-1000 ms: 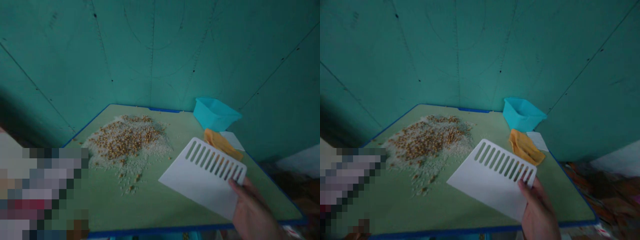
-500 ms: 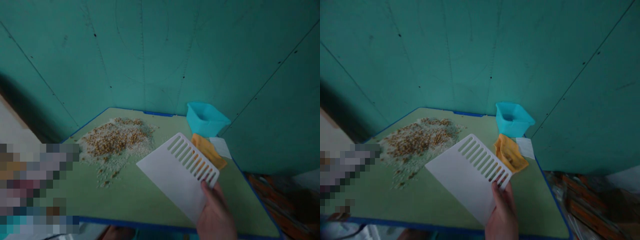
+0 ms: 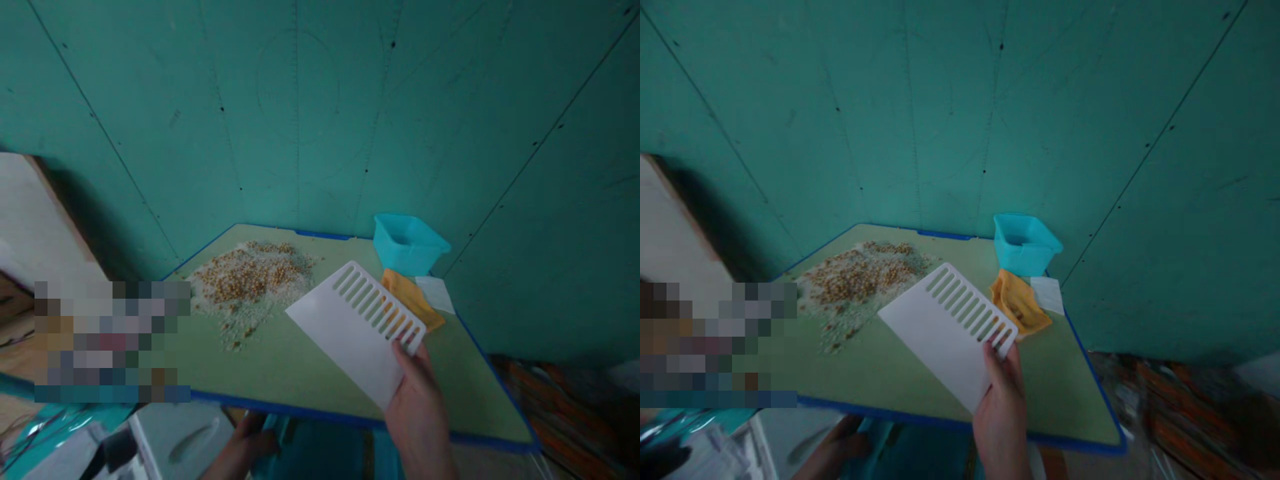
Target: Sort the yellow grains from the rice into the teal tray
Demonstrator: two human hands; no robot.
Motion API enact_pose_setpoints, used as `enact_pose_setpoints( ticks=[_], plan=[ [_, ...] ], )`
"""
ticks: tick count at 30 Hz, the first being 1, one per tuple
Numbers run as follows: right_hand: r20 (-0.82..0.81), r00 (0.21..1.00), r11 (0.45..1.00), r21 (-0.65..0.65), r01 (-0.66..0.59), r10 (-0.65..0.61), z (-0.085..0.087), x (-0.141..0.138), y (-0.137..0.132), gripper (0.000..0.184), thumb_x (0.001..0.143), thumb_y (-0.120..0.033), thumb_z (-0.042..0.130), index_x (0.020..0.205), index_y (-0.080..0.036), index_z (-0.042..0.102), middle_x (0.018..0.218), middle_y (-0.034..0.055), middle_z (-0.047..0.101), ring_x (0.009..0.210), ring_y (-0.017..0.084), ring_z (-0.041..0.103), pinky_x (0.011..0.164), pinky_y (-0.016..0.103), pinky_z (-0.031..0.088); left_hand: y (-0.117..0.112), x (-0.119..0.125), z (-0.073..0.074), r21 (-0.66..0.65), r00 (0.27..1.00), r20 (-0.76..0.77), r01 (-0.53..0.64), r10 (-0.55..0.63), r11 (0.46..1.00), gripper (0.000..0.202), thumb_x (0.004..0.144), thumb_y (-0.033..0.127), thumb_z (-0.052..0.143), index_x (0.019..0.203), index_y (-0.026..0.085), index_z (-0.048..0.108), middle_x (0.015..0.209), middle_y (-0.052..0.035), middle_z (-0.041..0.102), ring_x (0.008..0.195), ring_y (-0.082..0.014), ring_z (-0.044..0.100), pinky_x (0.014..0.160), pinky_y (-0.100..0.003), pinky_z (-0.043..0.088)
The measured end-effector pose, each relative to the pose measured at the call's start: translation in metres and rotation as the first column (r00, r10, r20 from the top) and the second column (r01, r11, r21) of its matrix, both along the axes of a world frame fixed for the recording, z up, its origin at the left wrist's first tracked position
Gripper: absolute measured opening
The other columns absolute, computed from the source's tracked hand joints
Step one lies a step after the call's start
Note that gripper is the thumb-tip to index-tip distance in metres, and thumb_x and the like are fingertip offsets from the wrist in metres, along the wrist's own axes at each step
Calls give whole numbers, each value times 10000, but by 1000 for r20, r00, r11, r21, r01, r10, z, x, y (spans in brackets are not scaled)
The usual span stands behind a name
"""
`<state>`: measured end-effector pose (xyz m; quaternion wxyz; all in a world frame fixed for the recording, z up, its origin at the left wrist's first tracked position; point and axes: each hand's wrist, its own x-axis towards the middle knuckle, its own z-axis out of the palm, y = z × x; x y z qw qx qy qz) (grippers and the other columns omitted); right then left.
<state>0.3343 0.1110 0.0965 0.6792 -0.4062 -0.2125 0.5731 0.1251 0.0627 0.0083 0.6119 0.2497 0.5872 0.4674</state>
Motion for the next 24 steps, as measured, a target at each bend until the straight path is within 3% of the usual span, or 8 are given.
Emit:
enact_pose_setpoints(
  ticks=[4,8,11,17,21,24],
  plan=[
    [14,999,998,55,-33,32,-1,0,0,544,732,-324,550,1242,-318,362,1217,17,509,1048,200,518,819,344,452,-10,-9,21,-33,999,-37,-15,14,999,280,497,87,539,706,212,677,614,18,707,732,-271,609,681,-341,443],
    [43,995,989,118,-93,89,2,-1,-3,531,752,-315,525,1253,-327,348,1234,18,493,1037,206,525,825,367,447,-20,-9,32,38,998,-30,53,-52,998,310,474,78,511,709,196,676,625,20,711,684,-260,609,667,-337,441],
    [34,995,981,169,-99,95,4,-2,-5,528,748,-293,534,1244,-333,360,1247,17,479,1067,208,500,851,396,424,-29,-11,33,10,998,-1,66,-66,998,346,496,103,529,805,180,663,662,7,716,707,-273,614,688,-370,438],
    [27,995,981,167,-103,100,7,-1,-6,520,731,-302,546,1227,-317,390,1210,35,514,1053,220,510,864,439,403,-51,-24,37,-85,990,-8,-143,142,986,278,497,137,558,746,217,651,556,10,688,781,-308,618,762,-416,428],
    [6,996,988,120,-95,94,6,1,-6,524,712,-299,563,1213,-309,411,1152,31,562,1029,218,529,864,438,403,-55,-37,35,-47,975,-13,-220,220,974,248,429,130,575,648,231,633,523,9,683,786,-343,617,740,-427,435],
    [46,995,988,120,-97,92,5,0,-5,489,703,-294,563,1178,-328,450,1103,0,595,1002,208,548,869,437,401,-53,-47,26,16,964,-57,-258,258,966,255,405,128,585,636,225,634,533,13,696,772,-343,612,712,-416,437]
  ],
)
